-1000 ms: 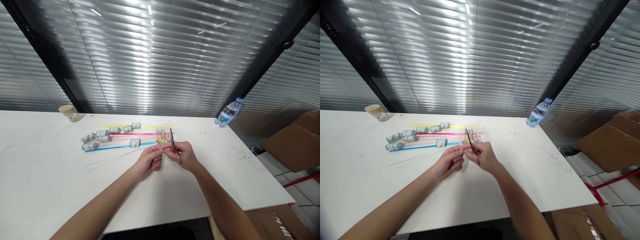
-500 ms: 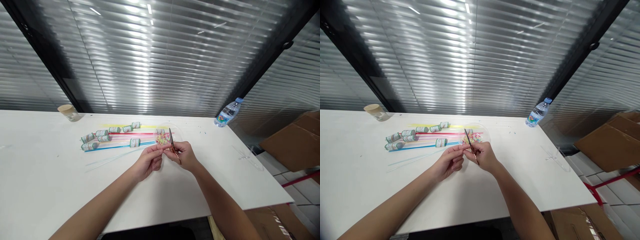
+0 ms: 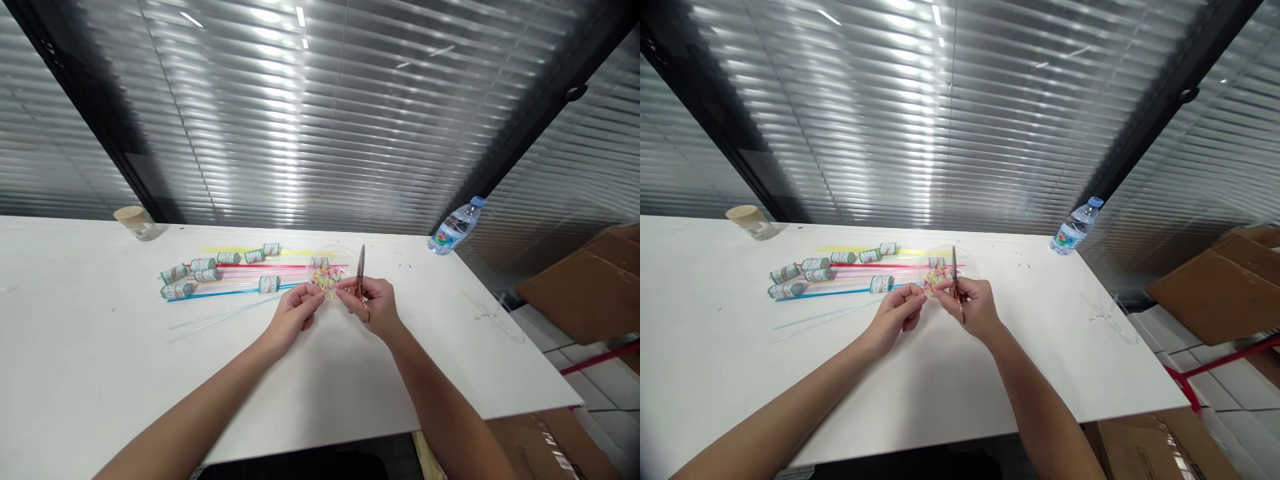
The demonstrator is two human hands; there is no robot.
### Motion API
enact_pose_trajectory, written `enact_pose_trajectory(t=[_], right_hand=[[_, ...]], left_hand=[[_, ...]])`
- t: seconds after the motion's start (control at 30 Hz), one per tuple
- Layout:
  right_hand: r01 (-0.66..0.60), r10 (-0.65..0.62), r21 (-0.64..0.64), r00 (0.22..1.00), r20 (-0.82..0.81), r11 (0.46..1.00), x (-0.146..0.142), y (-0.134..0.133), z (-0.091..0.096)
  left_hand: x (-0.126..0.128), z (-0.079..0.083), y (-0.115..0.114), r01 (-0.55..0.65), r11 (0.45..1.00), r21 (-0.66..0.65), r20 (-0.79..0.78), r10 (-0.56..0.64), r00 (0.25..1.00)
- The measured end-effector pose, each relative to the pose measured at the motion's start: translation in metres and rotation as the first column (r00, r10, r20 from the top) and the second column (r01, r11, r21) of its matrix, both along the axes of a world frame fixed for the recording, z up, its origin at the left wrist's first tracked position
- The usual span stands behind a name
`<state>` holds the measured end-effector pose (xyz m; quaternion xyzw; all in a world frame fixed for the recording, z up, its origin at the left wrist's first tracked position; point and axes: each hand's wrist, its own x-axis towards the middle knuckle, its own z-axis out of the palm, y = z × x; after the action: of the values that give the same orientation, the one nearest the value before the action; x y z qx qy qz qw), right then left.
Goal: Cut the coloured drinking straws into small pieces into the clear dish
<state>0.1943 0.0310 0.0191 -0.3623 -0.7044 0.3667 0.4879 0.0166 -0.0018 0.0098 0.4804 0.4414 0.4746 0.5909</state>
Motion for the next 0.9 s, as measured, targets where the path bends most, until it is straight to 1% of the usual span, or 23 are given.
enact_pose_trajectory(t=[0.03,0.07,0.1,0.13,0.17,0.23,0.27,0.3,0.33,0.4,0.47,0.6,0.73,0.8,0.9], right_hand=[[0.058,-0.058,-0.013,0.998,-0.033,0.998,0.002,0.002,0.001],[0.115,-0.117,-0.031,0.990,-0.073,0.993,0.003,0.004,0.002],[0.166,-0.170,-0.051,0.979,-0.116,0.985,0.005,0.007,0.003],[0.209,-0.218,-0.072,0.963,-0.160,0.975,0.007,0.010,0.003],[0.248,-0.261,-0.091,0.944,-0.202,0.965,0.008,0.013,0.003],[0.304,-0.327,-0.125,0.904,-0.276,0.944,0.012,0.020,0.002],[0.324,-0.351,-0.138,0.885,-0.307,0.936,0.013,0.024,0.002],[0.341,-0.372,-0.148,0.867,-0.331,0.928,0.014,0.027,0.001],[0.359,-0.392,-0.159,0.851,-0.349,0.920,0.015,0.030,0.000],[0.389,-0.429,-0.182,0.823,-0.373,0.903,0.017,0.034,0.000],[0.408,-0.457,-0.206,0.798,-0.393,0.889,0.018,0.037,0.000],[0.434,-0.487,-0.221,0.771,-0.410,0.873,0.020,0.040,0.001],[0.456,-0.507,-0.224,0.751,-0.423,0.861,0.022,0.042,0.000],[0.466,-0.519,-0.229,0.740,-0.429,0.854,0.023,0.043,-0.001],[0.479,-0.537,-0.244,0.727,-0.428,0.843,0.025,0.047,-0.003]], left_hand=[[-0.001,0.000,0.000,-0.052,0.994,0.100,-0.140,0.066,0.988],[-0.002,-0.001,-0.001,-0.076,0.976,0.206,-0.287,0.135,0.948],[-0.003,-0.002,-0.001,-0.069,0.951,0.302,-0.428,0.200,0.881],[-0.004,-0.002,-0.002,-0.031,0.928,0.371,-0.555,0.249,0.793],[-0.005,-0.004,-0.002,0.020,0.912,0.410,-0.662,0.282,0.695],[-0.005,-0.006,-0.002,0.124,0.907,0.402,-0.807,0.287,0.516],[-0.006,-0.007,-0.002,0.166,0.913,0.374,-0.853,0.268,0.448],[-0.006,-0.008,-0.001,0.197,0.919,0.340,-0.886,0.243,0.394],[-0.006,-0.009,0.000,0.220,0.925,0.309,-0.908,0.218,0.357],[-0.006,-0.012,0.002,0.250,0.931,0.265,-0.931,0.179,0.319],[-0.007,-0.014,0.004,0.266,0.932,0.248,-0.938,0.162,0.307],[-0.008,-0.017,0.007,0.290,0.924,0.248,-0.943,0.162,0.291],[-0.008,-0.016,0.006,0.331,0.911,0.246,-0.952,0.163,0.258],[-0.008,-0.015,0.005,0.338,0.909,0.246,-0.952,0.162,0.258],[-0.008,-0.014,0.003,0.336,0.906,0.256,-0.946,0.164,0.278]])
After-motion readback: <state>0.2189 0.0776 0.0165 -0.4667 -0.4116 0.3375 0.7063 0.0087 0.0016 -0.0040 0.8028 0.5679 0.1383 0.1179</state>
